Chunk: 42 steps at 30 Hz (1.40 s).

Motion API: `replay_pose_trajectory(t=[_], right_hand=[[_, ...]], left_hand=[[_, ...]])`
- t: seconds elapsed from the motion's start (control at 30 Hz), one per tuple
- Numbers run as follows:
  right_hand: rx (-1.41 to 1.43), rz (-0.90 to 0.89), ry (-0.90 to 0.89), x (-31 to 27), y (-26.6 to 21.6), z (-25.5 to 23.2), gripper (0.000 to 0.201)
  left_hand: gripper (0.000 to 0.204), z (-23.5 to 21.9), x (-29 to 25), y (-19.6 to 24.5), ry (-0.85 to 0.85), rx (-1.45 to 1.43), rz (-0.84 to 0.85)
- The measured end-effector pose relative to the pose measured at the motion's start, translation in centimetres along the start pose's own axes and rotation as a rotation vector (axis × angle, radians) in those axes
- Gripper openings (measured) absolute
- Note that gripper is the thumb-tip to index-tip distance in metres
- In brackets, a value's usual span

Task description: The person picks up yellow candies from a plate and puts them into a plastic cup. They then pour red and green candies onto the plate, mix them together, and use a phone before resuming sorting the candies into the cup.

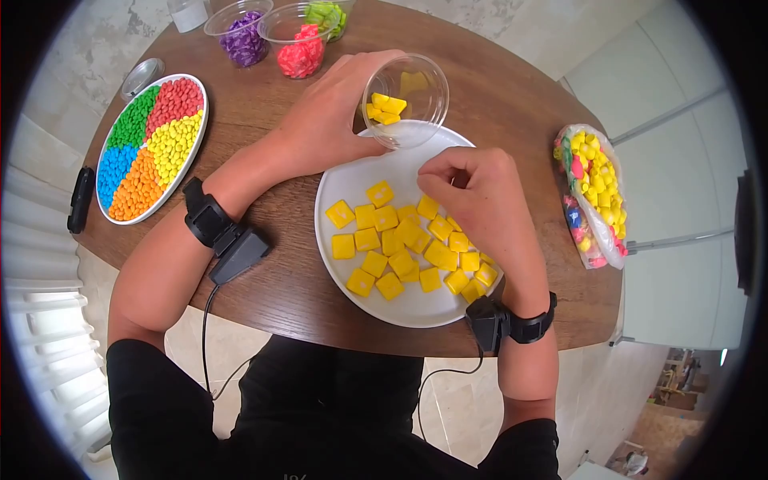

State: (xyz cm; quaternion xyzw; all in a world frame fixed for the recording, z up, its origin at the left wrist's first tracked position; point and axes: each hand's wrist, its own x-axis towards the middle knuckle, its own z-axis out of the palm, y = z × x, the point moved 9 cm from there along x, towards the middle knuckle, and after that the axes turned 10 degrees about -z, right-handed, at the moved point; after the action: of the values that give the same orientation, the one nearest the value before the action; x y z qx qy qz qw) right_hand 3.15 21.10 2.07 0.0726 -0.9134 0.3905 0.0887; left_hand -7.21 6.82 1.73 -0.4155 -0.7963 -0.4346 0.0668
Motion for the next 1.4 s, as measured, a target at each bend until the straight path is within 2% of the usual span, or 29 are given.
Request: replay_pose_trajectory(t=[0.1,0.23,0.3,0.43,0.6,0.7,0.83,0.9,1.0,1.1,1.4], right_hand=[[-0.085,0.097,-0.093,-0.2,0.1,0.0,0.017],[-0.167,0.057,-0.141,-0.6,-0.2,-0.7,0.022],[-0.261,0.123,-0.216,-0.7,-0.3,-0.7,0.024],[-0.264,0.110,-0.228,-0.8,-0.1,-0.2,0.024],[-0.198,-0.024,-0.135,-0.8,-0.9,-0.1,0.019],[-0.159,0.048,-0.124,-0.5,-0.6,0.0,0.018],[-0.114,0.060,-0.064,-0.3,-0.7,-0.2,0.018],[-0.072,0.011,0.012,-0.2,-0.9,-0.6,0.018],[-0.159,0.077,-0.050,-0.3,-0.5,-0.5,0.018],[-0.183,0.014,-0.082,-0.3,-0.3,0.1,0.017],[-0.185,0.042,-0.148,-0.5,-0.3,0.6,0.016]], left_hand=[[0.095,0.2,-0.1,0.1,-0.005,0.000,0.013],[0.093,0.1,0.0,0.0,-0.028,0.003,-0.018],[0.093,0.1,0.0,0.0,-0.015,0.008,-0.014],[0.092,0.0,0.0,-0.1,-0.018,0.001,-0.026],[0.093,0.0,-0.1,0.0,-0.019,0.007,-0.014],[0.093,0.0,0.0,0.0,-0.018,0.001,-0.015],[0.092,0.1,0.0,0.0,-0.032,-0.008,-0.035],[0.093,0.1,0.0,0.0,-0.030,-0.008,-0.032],[0.093,0.1,0.1,0.1,-0.030,-0.011,-0.029],[0.092,0.0,0.0,0.0,-0.025,-0.006,-0.028],[0.091,0.1,0.0,-0.1,-0.022,-0.003,-0.026]])
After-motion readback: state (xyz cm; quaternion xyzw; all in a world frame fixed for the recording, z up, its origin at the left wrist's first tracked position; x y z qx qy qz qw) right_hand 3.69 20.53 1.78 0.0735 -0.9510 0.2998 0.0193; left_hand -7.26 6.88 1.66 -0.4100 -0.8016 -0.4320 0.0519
